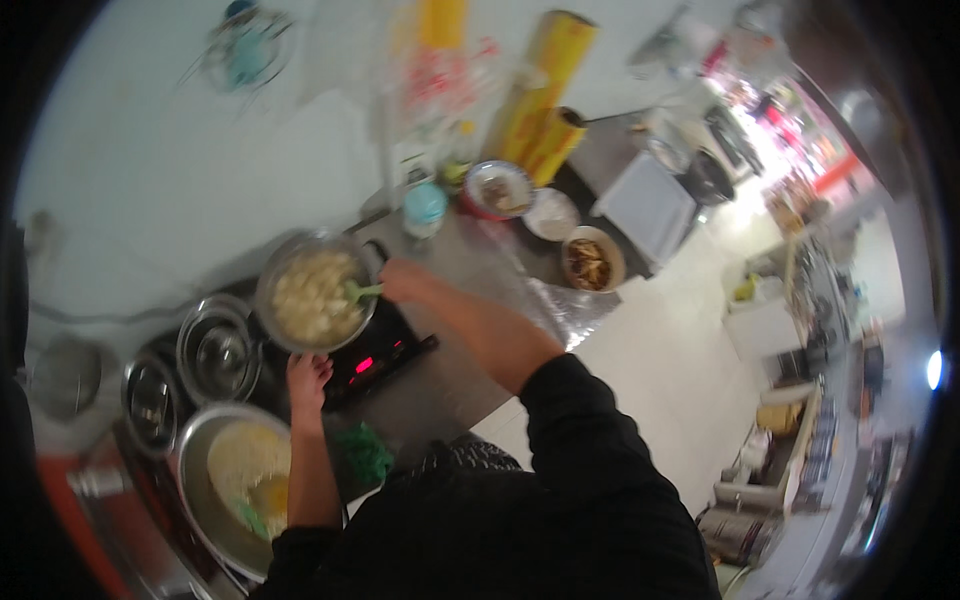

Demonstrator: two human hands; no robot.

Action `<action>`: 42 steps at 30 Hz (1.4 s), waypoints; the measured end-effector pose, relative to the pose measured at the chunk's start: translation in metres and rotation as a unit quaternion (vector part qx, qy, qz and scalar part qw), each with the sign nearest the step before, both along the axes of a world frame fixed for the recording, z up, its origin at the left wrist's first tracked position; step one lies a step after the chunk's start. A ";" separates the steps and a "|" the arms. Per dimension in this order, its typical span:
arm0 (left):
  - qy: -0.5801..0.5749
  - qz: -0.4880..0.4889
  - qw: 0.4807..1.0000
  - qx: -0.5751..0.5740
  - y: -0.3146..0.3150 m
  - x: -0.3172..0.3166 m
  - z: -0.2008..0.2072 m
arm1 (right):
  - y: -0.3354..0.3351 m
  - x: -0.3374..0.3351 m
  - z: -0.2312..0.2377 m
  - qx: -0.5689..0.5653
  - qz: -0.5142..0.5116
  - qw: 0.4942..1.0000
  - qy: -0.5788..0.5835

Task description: The person places dumplings from a tray into a pot of boiling water and stirs them with a spatula. They then walk to a prep area, add chopped green onions and cooked meat to a bowl, and return to the stove to continue stirring the dumplings.

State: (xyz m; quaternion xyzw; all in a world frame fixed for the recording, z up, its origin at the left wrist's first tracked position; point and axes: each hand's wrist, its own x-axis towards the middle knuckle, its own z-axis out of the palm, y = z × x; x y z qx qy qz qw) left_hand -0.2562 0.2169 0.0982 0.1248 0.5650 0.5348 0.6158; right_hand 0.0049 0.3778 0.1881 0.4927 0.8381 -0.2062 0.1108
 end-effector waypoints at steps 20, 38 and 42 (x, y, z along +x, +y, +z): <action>0.049 0.009 0.998 -0.030 -0.001 0.009 0.007 | -0.013 -0.022 0.055 0.124 -0.024 0.987 0.096; 0.044 0.005 0.998 -0.038 -0.001 0.008 0.012 | -0.022 -0.017 -0.032 -0.144 -0.145 0.959 0.195; 0.042 0.014 0.999 -0.031 0.000 0.009 0.015 | -0.038 -0.039 -0.030 -0.208 -0.170 0.941 0.204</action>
